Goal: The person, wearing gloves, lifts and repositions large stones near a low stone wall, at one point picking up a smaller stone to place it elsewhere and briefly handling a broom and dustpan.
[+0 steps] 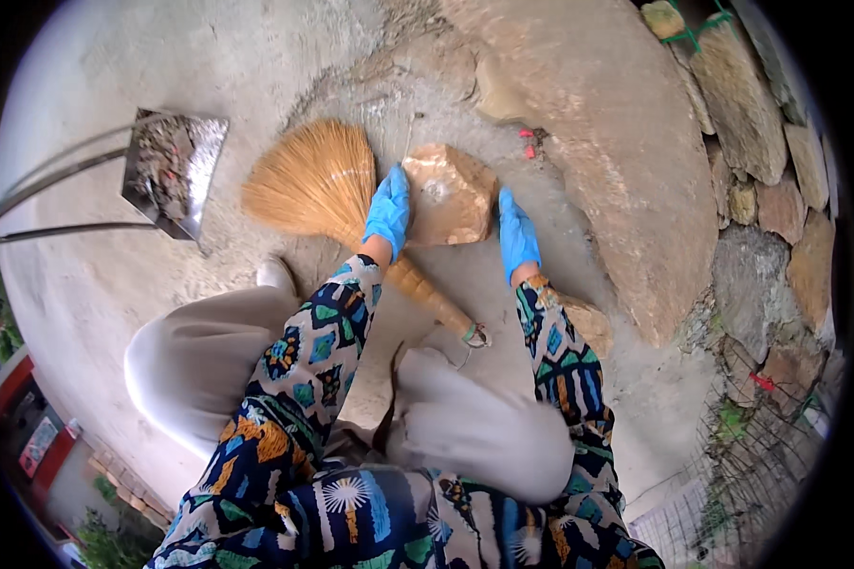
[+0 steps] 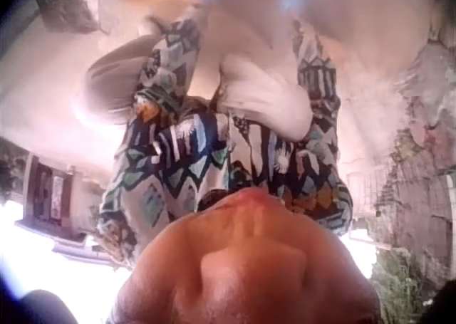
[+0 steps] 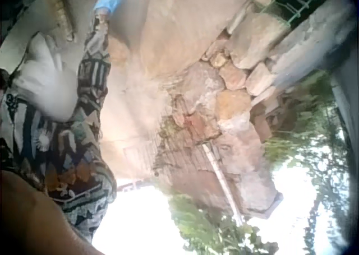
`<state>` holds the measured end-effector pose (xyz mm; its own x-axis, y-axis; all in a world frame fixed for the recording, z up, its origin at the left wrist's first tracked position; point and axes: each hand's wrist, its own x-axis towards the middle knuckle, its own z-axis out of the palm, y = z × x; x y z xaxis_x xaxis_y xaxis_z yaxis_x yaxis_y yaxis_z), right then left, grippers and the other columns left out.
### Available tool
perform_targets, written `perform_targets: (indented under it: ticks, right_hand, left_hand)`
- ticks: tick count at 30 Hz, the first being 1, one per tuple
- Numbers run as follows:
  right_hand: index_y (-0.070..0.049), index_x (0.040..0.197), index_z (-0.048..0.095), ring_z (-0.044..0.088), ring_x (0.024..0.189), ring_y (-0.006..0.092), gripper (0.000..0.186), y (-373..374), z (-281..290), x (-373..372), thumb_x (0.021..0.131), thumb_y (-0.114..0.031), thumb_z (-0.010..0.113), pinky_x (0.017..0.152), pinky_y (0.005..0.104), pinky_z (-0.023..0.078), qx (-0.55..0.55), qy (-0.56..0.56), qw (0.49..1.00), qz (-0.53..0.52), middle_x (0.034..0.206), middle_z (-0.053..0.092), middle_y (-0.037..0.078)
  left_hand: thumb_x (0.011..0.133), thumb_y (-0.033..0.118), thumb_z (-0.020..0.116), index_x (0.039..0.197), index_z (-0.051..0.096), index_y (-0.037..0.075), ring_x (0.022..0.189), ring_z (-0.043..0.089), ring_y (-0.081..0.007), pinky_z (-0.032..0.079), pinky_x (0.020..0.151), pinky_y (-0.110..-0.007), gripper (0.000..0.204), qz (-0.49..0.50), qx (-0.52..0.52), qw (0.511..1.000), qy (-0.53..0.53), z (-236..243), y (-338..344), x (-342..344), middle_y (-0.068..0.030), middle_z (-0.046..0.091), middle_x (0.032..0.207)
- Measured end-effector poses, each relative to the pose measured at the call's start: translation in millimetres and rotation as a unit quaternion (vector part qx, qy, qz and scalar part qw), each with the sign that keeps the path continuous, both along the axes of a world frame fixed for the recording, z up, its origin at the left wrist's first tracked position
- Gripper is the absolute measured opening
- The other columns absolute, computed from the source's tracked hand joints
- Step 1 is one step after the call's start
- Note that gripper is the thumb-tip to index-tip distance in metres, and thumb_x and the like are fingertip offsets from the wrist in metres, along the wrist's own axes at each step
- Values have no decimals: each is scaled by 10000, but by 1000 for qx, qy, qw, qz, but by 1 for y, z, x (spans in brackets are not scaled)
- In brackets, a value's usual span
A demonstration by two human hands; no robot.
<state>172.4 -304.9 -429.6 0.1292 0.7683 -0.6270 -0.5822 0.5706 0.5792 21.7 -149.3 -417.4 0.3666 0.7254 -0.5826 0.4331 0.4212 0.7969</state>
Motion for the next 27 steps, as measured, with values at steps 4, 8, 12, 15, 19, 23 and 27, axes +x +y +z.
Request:
perform_targets:
  ticks: [4, 8, 12, 15, 19, 23, 27]
  right_hand:
    - [49, 1153, 394, 403, 1075, 212, 593, 45, 23, -16, 810, -435, 401, 892, 284, 313, -339, -542, 616, 460, 1188, 416, 148]
    - [52, 1152, 397, 409, 1068, 209, 638, 53, 22, -5, 799, -479, 403, 889, 277, 310, -390, -558, 538, 498, 1174, 434, 136]
    - [42, 1150, 407, 426, 1043, 192, 659, 73, 26, -17, 738, -461, 517, 878, 276, 322, -326, -559, 531, 547, 1171, 436, 105]
    - [35, 1117, 438, 452, 1002, 191, 638, 78, 40, -29, 696, -418, 591, 859, 279, 343, -345, -550, 534, 541, 1120, 470, 112]
    - [36, 1101, 440, 507, 911, 181, 602, 78, 50, -35, 668, -325, 652, 783, 285, 403, -313, -562, 571, 509, 1040, 516, 107]
    - [36, 1058, 428, 536, 827, 169, 532, 83, 58, -44, 670, -237, 668, 710, 269, 440, -326, -624, 503, 502, 961, 540, 106]
    - [1, 947, 439, 513, 784, 137, 404, 107, 78, -63, 678, -195, 668, 686, 257, 438, -321, -706, 459, 434, 891, 534, 90]
  left_hand:
    - [852, 387, 316, 1179, 381, 11, 1083, 404, -287, 305, 907, -308, 503, 15, 35, 999, 31, 20, -9, -12, -184, 439, 1155]
    - [839, 372, 353, 1173, 390, 34, 995, 465, -329, 355, 849, -344, 476, 18, 96, 995, 9, -2, -22, -3, -223, 478, 1076]
    - [818, 346, 428, 1141, 432, 23, 914, 530, -266, 398, 787, -311, 457, 50, 27, 997, -42, -7, -10, -14, -191, 542, 993]
    - [804, 306, 481, 1118, 461, 14, 866, 549, -206, 409, 760, -281, 430, 95, -24, 987, -125, -12, -10, -24, -164, 574, 947]
    - [811, 301, 485, 1159, 412, -4, 847, 521, -142, 399, 770, -234, 469, 79, 14, 992, -102, -7, -22, -36, -127, 565, 955]
    - [838, 314, 458, 1148, 421, -14, 860, 481, -85, 396, 761, -207, 453, 138, -69, 965, -213, 20, -28, -51, -24, 527, 979]
    - [861, 342, 399, 1151, 414, -8, 907, 441, -69, 365, 795, -189, 455, 233, -72, 949, -200, 27, -25, -71, 29, 475, 1000]
